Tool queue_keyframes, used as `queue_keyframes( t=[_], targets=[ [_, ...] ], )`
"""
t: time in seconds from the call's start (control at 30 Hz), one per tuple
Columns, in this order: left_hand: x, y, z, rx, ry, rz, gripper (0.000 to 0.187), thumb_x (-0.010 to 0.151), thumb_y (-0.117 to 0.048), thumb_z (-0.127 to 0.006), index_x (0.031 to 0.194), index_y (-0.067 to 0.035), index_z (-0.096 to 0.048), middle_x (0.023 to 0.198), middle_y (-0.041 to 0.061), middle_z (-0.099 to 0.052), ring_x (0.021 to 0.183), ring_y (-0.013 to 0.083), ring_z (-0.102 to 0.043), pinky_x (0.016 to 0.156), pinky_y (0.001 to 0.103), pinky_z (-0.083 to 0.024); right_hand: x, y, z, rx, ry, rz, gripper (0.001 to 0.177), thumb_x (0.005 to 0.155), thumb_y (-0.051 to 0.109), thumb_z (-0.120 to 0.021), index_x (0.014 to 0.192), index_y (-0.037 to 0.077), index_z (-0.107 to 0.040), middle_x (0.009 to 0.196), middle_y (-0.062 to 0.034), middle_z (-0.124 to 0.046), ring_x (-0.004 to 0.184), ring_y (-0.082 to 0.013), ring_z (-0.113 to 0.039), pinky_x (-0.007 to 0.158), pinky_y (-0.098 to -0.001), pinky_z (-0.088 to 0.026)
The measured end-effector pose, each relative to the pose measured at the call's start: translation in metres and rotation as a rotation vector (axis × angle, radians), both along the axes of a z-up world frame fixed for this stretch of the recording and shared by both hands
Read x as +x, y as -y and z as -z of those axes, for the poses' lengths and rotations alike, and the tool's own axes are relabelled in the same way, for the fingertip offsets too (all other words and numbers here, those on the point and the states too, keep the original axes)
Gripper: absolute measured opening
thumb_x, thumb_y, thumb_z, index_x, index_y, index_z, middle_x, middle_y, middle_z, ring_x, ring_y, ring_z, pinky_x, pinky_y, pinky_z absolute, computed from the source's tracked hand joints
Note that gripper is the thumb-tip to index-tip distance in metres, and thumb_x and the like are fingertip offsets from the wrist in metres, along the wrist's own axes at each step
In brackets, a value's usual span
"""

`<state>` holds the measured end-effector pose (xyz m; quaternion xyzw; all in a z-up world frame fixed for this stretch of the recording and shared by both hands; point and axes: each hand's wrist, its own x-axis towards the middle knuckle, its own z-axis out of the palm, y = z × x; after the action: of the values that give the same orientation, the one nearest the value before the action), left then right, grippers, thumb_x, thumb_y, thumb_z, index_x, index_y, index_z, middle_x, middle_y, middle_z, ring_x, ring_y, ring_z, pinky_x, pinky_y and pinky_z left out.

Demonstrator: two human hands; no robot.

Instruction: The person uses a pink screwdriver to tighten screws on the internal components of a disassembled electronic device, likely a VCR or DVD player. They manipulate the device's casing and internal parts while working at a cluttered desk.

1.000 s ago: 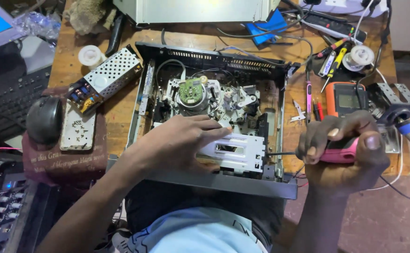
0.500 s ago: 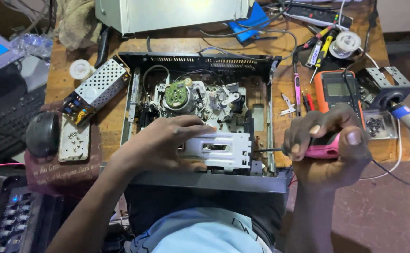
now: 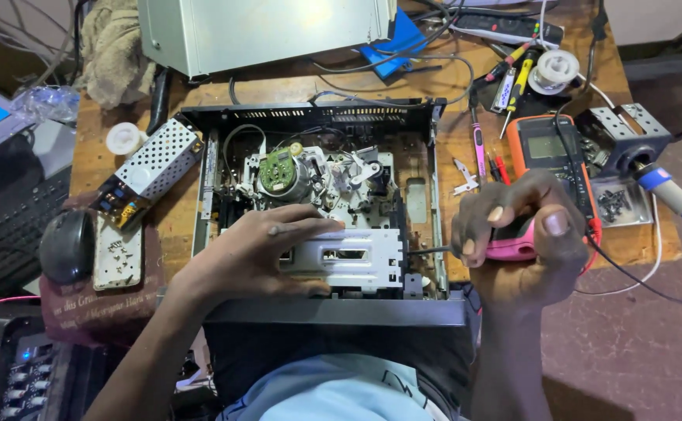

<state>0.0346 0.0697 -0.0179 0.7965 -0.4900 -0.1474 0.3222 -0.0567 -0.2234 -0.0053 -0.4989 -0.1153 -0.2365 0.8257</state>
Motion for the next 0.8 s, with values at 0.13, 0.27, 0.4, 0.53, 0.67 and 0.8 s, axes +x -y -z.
queue_keyframes(
  t=[0.13, 0.27, 0.4, 0.53, 0.67, 0.8],
  targets=[
    [0.0, 0.0, -0.001, -0.017, 0.008, 0.009, 0.076, 0.086, -0.045, -0.089, 0.15, -0.012, -0.063, 0.127, 0.01, -0.071, 0.105, 0.0268, -0.076, 0.078, 0.038, -0.06, 0.003, -0.003, -0.001, 0.002, -0.029, -0.017, 0.033, 0.101, 0.042, -0.063, 0.088, 0.012, -0.057, 0.057, -0.0061, -0.052, 0.046, -0.0158, -0.044, 0.044, -0.0296, -0.036],
    [0.0, 0.001, -0.003, -0.019, -0.02, 0.017, 0.074, 0.087, -0.046, -0.087, 0.149, -0.011, -0.064, 0.13, 0.01, -0.071, 0.108, 0.0269, -0.076, 0.081, 0.038, -0.06, 0.005, -0.004, 0.001, -0.045, -0.005, -0.019, 0.035, 0.103, 0.044, -0.065, 0.089, 0.013, -0.058, 0.057, -0.0036, -0.054, 0.045, -0.0129, -0.048, 0.043, -0.0279, -0.039],
    [-0.001, -0.001, 0.001, -0.02, 0.013, 0.009, 0.075, 0.087, -0.048, -0.087, 0.15, -0.014, -0.063, 0.129, 0.01, -0.071, 0.107, 0.0276, -0.075, 0.079, 0.039, -0.059, 0.006, -0.007, 0.001, -0.104, 0.027, -0.003, 0.033, 0.105, 0.042, -0.06, 0.09, 0.012, -0.059, 0.056, -0.0007, -0.052, 0.044, -0.0096, -0.051, 0.045, -0.0248, -0.034],
    [0.0, -0.001, 0.001, -0.021, 0.022, 0.011, 0.074, 0.088, -0.049, -0.087, 0.149, -0.015, -0.063, 0.123, 0.009, -0.07, 0.103, 0.0267, -0.074, 0.076, 0.039, -0.057, 0.002, -0.013, -0.005, -0.142, 0.005, -0.007, 0.04, 0.105, 0.046, -0.06, 0.088, 0.011, -0.054, 0.054, -0.001, -0.049, 0.045, -0.0112, -0.048, 0.044, -0.0259, -0.035],
    [0.0, -0.001, 0.003, -0.03, 0.04, 0.006, 0.074, 0.088, -0.051, -0.087, 0.148, -0.015, -0.062, 0.124, 0.009, -0.07, 0.103, 0.0271, -0.075, 0.077, 0.038, -0.057, 0.003, -0.016, -0.004, -0.178, -0.011, 0.037, 0.041, 0.104, 0.046, -0.059, 0.086, 0.009, -0.054, 0.053, -0.0023, -0.047, 0.044, -0.0122, -0.047, 0.045, -0.026, -0.041],
    [-0.003, 0.004, -0.005, -0.023, 0.032, 0.01, 0.074, 0.089, -0.053, -0.085, 0.149, -0.016, -0.061, 0.12, 0.008, -0.069, 0.103, 0.027, -0.073, 0.077, 0.038, -0.056, 0.003, -0.015, -0.012, -0.265, -0.112, 0.11, 0.049, 0.102, 0.055, -0.064, 0.087, 0.009, -0.056, 0.063, -0.0036, -0.051, 0.047, -0.0114, -0.051, 0.043, -0.022, -0.036]
  ],
)
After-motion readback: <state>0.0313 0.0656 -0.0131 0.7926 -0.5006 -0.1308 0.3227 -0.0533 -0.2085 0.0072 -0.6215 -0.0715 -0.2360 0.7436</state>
